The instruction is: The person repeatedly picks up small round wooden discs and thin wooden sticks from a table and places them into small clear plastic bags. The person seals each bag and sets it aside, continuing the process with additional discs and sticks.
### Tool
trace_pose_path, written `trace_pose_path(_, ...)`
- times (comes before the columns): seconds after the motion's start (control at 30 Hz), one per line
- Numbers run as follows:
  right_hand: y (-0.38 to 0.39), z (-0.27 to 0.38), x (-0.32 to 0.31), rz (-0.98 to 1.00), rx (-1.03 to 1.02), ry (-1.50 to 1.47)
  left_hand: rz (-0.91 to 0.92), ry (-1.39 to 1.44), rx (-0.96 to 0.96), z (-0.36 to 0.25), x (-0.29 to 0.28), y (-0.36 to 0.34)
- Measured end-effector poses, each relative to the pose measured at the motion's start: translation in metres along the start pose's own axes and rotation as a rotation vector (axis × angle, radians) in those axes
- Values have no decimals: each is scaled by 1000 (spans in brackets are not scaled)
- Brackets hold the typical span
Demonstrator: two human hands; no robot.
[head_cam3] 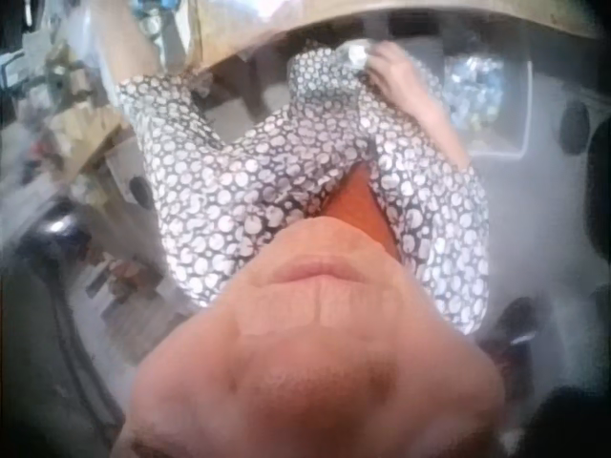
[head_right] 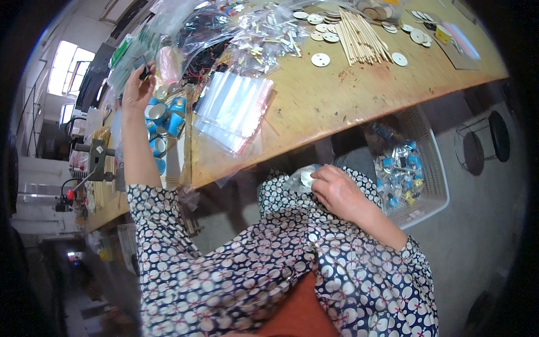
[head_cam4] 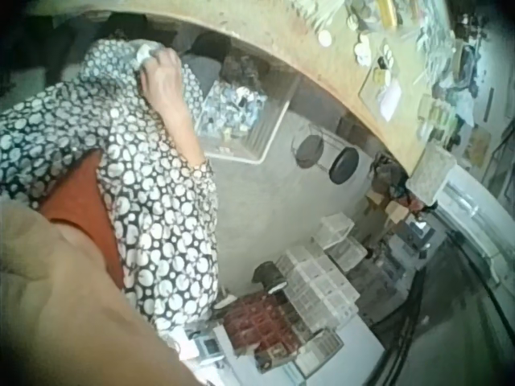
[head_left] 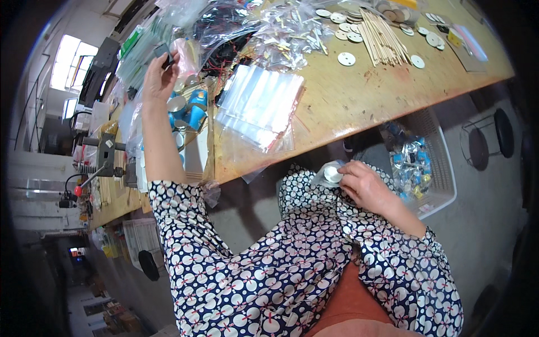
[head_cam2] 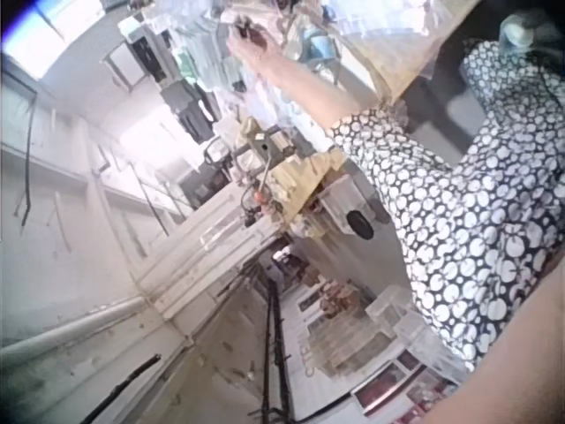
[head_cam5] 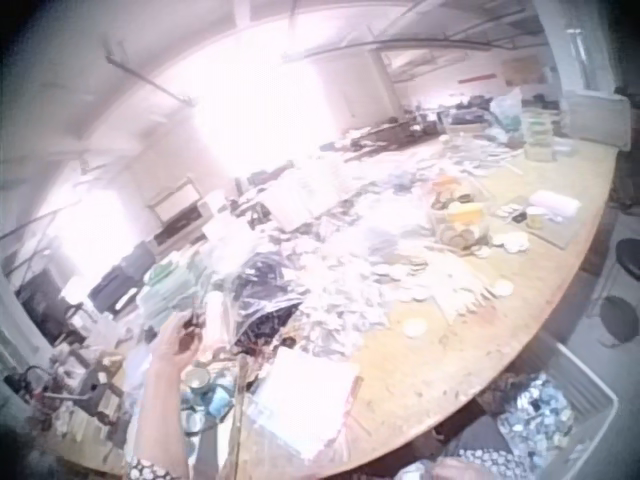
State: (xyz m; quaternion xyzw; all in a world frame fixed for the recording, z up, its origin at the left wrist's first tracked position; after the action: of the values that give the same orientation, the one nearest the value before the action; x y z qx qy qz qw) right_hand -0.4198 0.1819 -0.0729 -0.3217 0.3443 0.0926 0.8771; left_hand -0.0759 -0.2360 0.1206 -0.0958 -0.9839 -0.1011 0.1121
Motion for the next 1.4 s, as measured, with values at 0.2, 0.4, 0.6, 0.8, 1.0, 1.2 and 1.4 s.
trace_pose_path(0.2, -13, -2, -23, -69, -50, 68, 361, -457, 217, 84, 109, 125)
trace_pose_path(0.4, -22, 4, -30, -174, -117, 25, 658, -1226, 557, 184, 190, 241)
trace_pose_path(0.6, -15, 4, -12, -138, -108, -58, 684, -1316, 405, 207, 188, 248)
trace_pose_path(0.8, -16, -1, -12, -197, -75, -97, 431, -1059, 178, 222, 177, 255)
trace_pose_path(1.0, -13, -4, -11, -151, -50, -46, 383, -1270, 447, 229, 170, 259)
trace_pose_path(1.2, -22, 5, 2, -133, -167, -33, 472, -1516, 765, 259, 177, 252)
trace_pose_path(1.4, -15, -2, -22, -101, -64, -10, 713, -1342, 487, 217, 198, 241)
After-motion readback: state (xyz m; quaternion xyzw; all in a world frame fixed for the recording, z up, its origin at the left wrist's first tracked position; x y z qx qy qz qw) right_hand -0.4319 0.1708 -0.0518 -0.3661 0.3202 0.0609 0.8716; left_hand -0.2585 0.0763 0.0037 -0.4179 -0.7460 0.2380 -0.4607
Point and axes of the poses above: each hand's wrist, its own y-axis away from the middle knuckle, its own x-axis out of the palm, z = x × y, the point moved 2 cm from there along -y, towards the middle knuckle, and after that the axes turned 13 degrees about -x, right-handed, at the moved point
